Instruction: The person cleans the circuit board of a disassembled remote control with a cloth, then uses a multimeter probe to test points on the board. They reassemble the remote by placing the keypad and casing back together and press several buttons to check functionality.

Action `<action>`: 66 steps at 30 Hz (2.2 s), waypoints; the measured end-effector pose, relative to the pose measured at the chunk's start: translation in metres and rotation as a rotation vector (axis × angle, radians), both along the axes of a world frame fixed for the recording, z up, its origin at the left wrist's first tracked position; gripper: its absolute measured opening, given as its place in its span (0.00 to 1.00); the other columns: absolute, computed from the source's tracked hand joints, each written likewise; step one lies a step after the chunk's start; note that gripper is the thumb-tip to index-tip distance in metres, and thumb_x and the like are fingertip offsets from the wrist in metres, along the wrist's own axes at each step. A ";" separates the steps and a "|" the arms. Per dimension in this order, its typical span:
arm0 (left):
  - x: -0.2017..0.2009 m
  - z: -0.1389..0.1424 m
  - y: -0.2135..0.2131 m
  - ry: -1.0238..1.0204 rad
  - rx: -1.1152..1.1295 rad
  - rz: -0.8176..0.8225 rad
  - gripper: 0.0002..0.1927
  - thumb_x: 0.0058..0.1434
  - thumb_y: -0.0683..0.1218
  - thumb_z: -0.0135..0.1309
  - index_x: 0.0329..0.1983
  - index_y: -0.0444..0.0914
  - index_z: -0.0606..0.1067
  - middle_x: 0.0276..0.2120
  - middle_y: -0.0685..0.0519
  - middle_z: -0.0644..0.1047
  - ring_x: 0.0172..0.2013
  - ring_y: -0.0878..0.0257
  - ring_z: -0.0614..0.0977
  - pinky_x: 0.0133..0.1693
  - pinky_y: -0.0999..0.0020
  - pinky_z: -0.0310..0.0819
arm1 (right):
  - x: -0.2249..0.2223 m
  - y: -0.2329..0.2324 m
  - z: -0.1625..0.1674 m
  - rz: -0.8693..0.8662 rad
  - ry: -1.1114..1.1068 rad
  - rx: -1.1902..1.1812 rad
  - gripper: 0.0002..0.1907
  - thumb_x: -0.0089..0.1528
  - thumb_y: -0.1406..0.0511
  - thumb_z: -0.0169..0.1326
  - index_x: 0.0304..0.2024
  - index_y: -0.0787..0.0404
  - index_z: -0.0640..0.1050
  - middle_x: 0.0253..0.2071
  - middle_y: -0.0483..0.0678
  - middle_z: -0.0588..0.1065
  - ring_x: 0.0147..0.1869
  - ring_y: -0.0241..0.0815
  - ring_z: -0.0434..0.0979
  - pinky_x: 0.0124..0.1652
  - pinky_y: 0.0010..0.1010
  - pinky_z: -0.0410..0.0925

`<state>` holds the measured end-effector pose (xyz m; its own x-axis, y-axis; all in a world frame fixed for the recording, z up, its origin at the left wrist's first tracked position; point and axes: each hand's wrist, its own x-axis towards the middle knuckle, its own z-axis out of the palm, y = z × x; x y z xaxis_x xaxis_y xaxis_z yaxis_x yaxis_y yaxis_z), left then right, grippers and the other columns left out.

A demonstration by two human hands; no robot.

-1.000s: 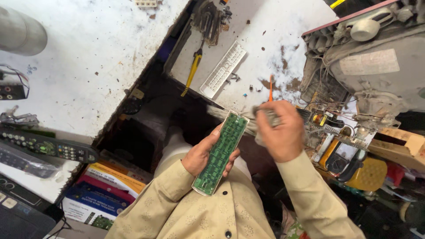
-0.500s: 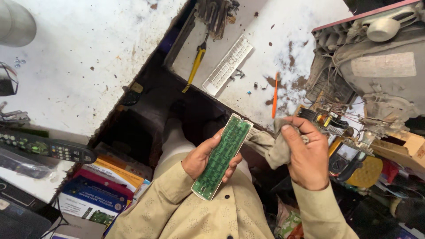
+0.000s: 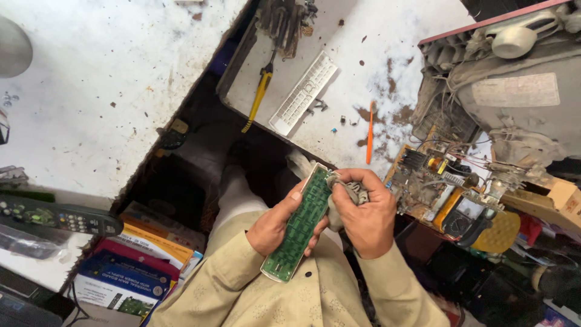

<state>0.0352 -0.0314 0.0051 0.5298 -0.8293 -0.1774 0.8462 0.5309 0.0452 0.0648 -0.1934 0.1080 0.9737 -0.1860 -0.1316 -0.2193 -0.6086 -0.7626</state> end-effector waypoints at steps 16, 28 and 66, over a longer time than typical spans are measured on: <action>0.000 -0.005 -0.005 0.029 -0.016 -0.009 0.33 0.75 0.64 0.34 0.81 0.56 0.47 0.37 0.47 0.71 0.32 0.60 0.78 0.35 0.65 0.80 | -0.001 -0.076 -0.036 -0.577 0.050 0.632 0.04 0.66 0.71 0.54 0.43 0.64 0.79 0.40 0.50 0.81 0.41 0.37 0.80 0.43 0.29 0.75; -0.008 -0.011 -0.008 0.098 -0.117 -0.009 0.28 0.77 0.61 0.31 0.79 0.56 0.51 0.39 0.45 0.71 0.34 0.59 0.79 0.36 0.64 0.80 | -0.021 -0.077 0.009 -0.525 0.167 0.699 0.07 0.67 0.73 0.53 0.46 0.66 0.79 0.42 0.50 0.80 0.43 0.38 0.80 0.45 0.31 0.74; -0.014 0.005 -0.005 0.018 0.190 -0.030 0.32 0.74 0.61 0.36 0.80 0.55 0.50 0.35 0.47 0.76 0.29 0.59 0.81 0.30 0.64 0.81 | -0.014 0.023 0.014 0.268 -0.114 -0.380 0.11 0.62 0.68 0.59 0.47 0.66 0.77 0.44 0.56 0.74 0.41 0.58 0.79 0.39 0.42 0.73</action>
